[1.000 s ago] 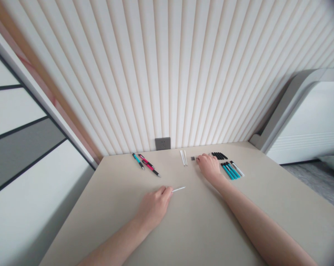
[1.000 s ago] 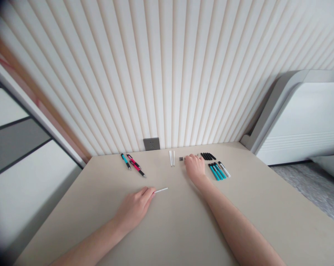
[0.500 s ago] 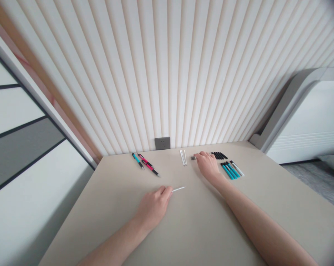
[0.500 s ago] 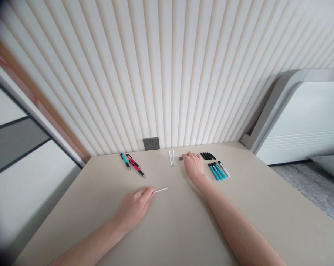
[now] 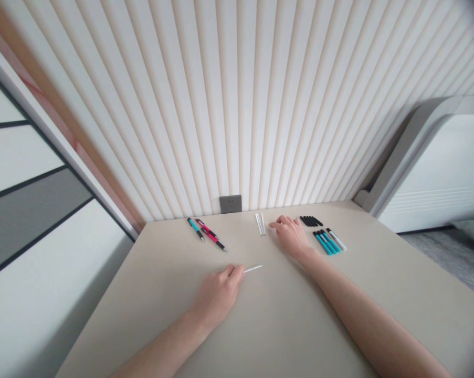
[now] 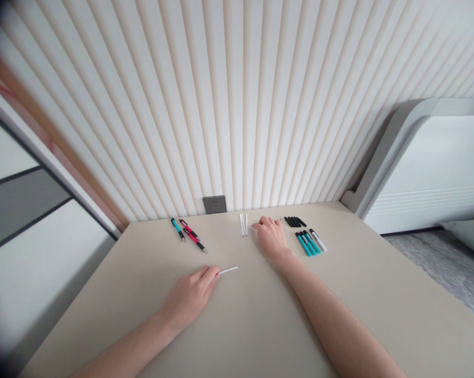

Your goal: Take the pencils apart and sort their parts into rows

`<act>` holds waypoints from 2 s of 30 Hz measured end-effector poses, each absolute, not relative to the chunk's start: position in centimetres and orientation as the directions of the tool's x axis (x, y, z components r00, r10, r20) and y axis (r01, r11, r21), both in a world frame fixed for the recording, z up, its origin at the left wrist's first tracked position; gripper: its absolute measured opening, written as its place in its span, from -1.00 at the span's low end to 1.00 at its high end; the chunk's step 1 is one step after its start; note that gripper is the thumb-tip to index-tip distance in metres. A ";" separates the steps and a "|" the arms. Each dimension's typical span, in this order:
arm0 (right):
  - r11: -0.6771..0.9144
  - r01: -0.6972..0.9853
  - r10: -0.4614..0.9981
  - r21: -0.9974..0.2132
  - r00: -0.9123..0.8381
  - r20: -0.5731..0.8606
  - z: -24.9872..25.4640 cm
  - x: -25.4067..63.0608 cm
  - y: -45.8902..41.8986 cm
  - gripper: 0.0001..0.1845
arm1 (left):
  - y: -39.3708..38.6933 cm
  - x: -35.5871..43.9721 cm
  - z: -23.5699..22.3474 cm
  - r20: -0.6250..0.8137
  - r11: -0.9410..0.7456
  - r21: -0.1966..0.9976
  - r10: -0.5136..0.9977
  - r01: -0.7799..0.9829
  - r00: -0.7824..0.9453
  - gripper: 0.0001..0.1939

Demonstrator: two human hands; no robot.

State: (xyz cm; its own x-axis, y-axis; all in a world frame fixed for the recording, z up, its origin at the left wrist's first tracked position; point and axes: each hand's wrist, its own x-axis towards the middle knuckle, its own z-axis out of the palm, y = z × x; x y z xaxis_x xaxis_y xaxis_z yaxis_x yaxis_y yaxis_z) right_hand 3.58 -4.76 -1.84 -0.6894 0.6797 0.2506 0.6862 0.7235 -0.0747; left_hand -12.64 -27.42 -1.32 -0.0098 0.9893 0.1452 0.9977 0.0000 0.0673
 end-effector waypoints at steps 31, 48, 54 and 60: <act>0.651 0.752 0.741 -0.104 -0.598 0.307 -1.7 1.1 -9.7 -0.53 | -27.3 -13.4 -3.0 0.374 0.010 0.143 0.925 0.990 -0.063 -0.58; 0.836 0.529 0.546 -0.148 -0.776 0.315 -2.7 1.7 -10.4 -0.73 | -27.3 -13.3 -2.3 0.281 0.010 0.143 0.958 0.990 -0.050 -0.57; 0.866 0.458 0.499 -0.200 -0.809 0.310 -2.9 1.5 -10.0 -0.73 | -27.3 -13.3 -2.3 0.275 0.012 0.141 0.960 0.990 -0.051 -0.55; 0.851 0.480 0.525 -0.213 -0.796 0.302 -3.1 1.1 -9.2 -0.74 | -27.2 -13.3 -2.6 0.299 0.011 0.133 0.953 0.991 -0.050 -0.55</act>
State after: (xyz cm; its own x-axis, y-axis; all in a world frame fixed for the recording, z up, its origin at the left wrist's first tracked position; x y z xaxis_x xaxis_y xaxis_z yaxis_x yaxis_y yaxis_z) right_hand 1.14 -9.18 -3.05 -0.7961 0.5246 0.3017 0.4800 0.8510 -0.2133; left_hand -13.28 -27.25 -2.64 -0.0505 0.9528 0.2993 0.9910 0.0106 0.1332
